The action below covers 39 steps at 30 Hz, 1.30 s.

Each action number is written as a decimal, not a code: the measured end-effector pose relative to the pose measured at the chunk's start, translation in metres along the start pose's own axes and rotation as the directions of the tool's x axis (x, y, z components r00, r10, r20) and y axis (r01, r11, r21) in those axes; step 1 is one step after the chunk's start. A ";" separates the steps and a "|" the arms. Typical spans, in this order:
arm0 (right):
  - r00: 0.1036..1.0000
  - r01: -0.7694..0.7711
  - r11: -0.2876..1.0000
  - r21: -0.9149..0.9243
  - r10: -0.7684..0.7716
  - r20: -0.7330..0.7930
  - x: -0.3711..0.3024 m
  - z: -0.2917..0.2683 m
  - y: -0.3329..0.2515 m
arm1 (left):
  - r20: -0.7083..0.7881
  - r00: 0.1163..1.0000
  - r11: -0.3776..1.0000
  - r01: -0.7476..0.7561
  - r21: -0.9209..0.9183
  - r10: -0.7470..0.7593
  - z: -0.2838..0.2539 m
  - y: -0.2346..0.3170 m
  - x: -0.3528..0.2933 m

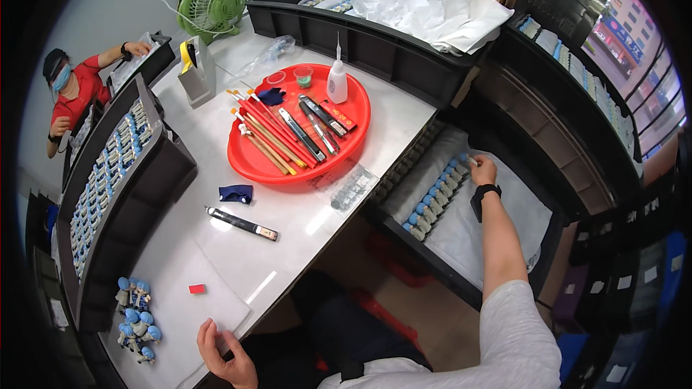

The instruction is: The person assembles small blue and white figurines by hand, picking up parts from a tray and attaching them together. They place the completed figurines into a drawer beneath the workbench.

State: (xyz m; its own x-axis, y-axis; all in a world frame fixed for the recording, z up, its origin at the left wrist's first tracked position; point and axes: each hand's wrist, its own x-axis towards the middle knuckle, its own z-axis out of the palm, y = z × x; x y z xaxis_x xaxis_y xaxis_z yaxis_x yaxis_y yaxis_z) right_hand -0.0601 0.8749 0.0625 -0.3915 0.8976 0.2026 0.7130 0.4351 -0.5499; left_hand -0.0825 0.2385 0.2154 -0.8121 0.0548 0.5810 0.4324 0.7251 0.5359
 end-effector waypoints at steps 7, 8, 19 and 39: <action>0.996 -0.022 0.997 -0.068 0.028 0.088 0.013 0.014 0.000 | 0.021 1.000 0.999 0.020 0.028 -0.021 0.003 0.003 0.004; 0.996 0.025 0.996 -0.085 -0.018 0.087 0.018 0.021 0.006 | 0.011 1.000 0.999 0.016 0.040 -0.017 0.003 0.002 0.003; 0.904 0.374 0.894 -0.246 -0.292 0.312 0.068 0.062 0.084 | -0.040 0.997 0.997 0.061 -0.037 -0.062 -0.010 0.006 0.012; 0.637 -0.058 0.570 0.820 -0.611 0.470 -0.262 -0.078 -0.215 | 0.231 0.882 0.718 0.155 0.679 -0.410 -0.130 -0.115 0.137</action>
State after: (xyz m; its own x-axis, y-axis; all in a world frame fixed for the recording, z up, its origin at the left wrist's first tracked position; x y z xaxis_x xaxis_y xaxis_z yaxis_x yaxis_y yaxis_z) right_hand -0.0654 0.5517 0.1910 -0.9584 0.2725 0.0845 -0.0479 0.1382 -0.9892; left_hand -0.1922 0.0738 0.3129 -0.9844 -0.0898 0.1514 -0.0817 0.9949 0.0591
